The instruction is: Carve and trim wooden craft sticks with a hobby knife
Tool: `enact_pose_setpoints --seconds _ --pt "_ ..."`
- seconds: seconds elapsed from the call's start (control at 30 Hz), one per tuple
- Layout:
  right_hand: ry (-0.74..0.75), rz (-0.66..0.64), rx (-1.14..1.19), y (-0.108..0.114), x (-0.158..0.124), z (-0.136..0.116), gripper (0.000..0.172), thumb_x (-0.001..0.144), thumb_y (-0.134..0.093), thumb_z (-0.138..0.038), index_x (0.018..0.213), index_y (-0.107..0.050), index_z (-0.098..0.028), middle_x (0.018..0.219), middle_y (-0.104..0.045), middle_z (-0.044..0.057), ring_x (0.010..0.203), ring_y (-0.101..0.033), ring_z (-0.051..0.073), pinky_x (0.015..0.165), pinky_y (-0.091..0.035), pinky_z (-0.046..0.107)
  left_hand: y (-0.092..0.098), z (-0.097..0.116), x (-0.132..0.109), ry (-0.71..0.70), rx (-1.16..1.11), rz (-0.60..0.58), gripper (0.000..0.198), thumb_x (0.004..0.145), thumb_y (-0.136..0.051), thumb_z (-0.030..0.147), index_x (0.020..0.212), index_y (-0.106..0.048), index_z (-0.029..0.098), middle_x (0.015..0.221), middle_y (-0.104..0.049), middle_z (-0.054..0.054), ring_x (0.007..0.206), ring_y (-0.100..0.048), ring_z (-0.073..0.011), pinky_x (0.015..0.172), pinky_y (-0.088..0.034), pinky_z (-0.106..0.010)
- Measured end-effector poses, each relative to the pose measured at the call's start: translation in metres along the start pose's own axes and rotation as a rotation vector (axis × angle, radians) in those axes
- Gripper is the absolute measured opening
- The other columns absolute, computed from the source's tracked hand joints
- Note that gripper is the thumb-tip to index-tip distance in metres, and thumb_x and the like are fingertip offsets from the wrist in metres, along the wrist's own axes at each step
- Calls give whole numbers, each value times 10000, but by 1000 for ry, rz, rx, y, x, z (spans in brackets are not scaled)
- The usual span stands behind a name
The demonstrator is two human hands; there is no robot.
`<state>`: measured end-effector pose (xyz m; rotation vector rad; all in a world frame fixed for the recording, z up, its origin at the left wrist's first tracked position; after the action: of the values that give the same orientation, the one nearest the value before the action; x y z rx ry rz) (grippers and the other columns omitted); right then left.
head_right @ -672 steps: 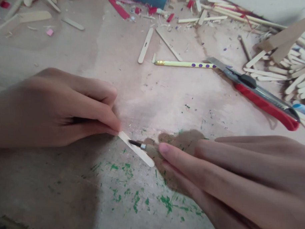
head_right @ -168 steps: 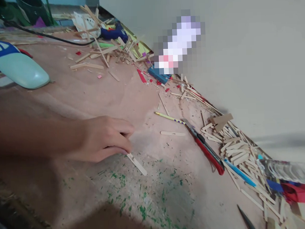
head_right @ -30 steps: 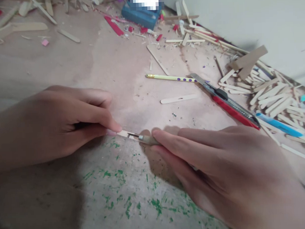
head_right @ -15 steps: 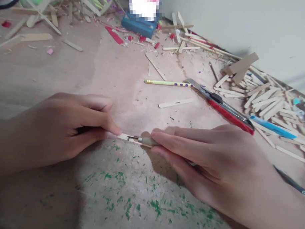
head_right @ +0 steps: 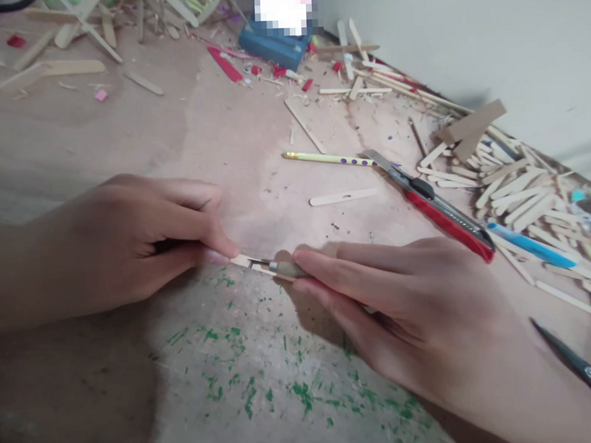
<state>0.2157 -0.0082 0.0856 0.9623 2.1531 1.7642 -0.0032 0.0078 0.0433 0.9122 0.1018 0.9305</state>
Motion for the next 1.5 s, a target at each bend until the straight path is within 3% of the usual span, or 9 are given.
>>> enact_pose_setpoints --seconds 0.17,0.33,0.53,0.77,0.87,1.03,1.17,1.3,1.5 --pt "-86 -52 90 -1 2 -2 236 1317 -752 -320 1500 -859 -422 1174 -998 -74 838 -957 195 636 -722 345 2 2 -3 -16 21 34 380 1192 -638 82 957 -893 237 872 -703 68 750 -633 -108 741 -397 -268" --pt "-181 -34 133 -1 -5 6 264 1299 -734 -279 1473 -881 -413 1217 -1001 -62 856 -947 201 670 -733 324 3 1 -5 -7 -10 39 390 1197 -638 58 1019 -920 259 916 -747 71 778 -665 -115 772 -442 -280" --pt "-245 -87 161 -2 -12 9 294 1265 -798 -344 1547 -827 -418 876 -882 -79 518 -738 167 469 -601 288 2 2 -2 -15 25 37 375 1196 -657 91 969 -902 263 891 -750 63 802 -717 -124 736 -452 -282" --pt "-147 -124 89 -3 -12 -8 565 1304 -620 -241 1808 -715 -477 1332 -964 -23 847 -912 219 641 -676 389 6 7 -1 -24 40 37 389 1179 -630 78 948 -891 250 854 -709 54 736 -660 -124 684 -427 -292" --pt "-106 -136 42 -4 -10 -12 631 1274 -643 -181 1838 -713 -457 1341 -963 -11 860 -911 210 609 -646 389 7 6 -2 -25 31 39 387 1176 -634 72 952 -895 251 858 -719 48 733 -662 -129 679 -424 -297" --pt "-92 -118 -2 0 -8 -10 516 1264 -676 -196 1721 -806 -397 1100 -908 -31 691 -807 167 521 -580 394 4 4 -2 -26 22 49 361 1177 -664 75 949 -890 242 872 -726 45 767 -679 -133 706 -431 -304" --pt "-79 -145 18 -3 -7 -10 553 1248 -708 -197 1760 -792 -389 1044 -886 -37 680 -797 156 523 -577 371 2 4 -1 -11 24 20 367 1172 -656 52 952 -892 226 885 -732 46 785 -677 -128 724 -425 -292" --pt "-93 -133 -20 -2 -8 -11 497 1278 -669 -193 1726 -799 -365 1132 -907 -13 695 -772 136 546 -582 335 4 5 0 7 20 1 393 1185 -624 63 944 -889 223 887 -732 53 795 -687 -119 744 -436 -277" --pt "-40 -191 36 -3 -11 -11 612 1235 -645 -111 1792 -754 -341 1284 -943 27 753 -812 159 568 -618 327 4 1 -3 11 -1 18 405 1177 -607 84 940 -894 244 878 -742 45 762 -681 -126 716 -438 -310"
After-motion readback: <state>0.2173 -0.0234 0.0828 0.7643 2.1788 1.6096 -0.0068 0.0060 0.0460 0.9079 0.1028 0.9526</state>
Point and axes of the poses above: each hand's wrist, its own x-axis towards the middle knuckle, its own y-axis out of the back of the hand, z = x × y, the point moved 9 cm from there along x, towards the middle knuckle
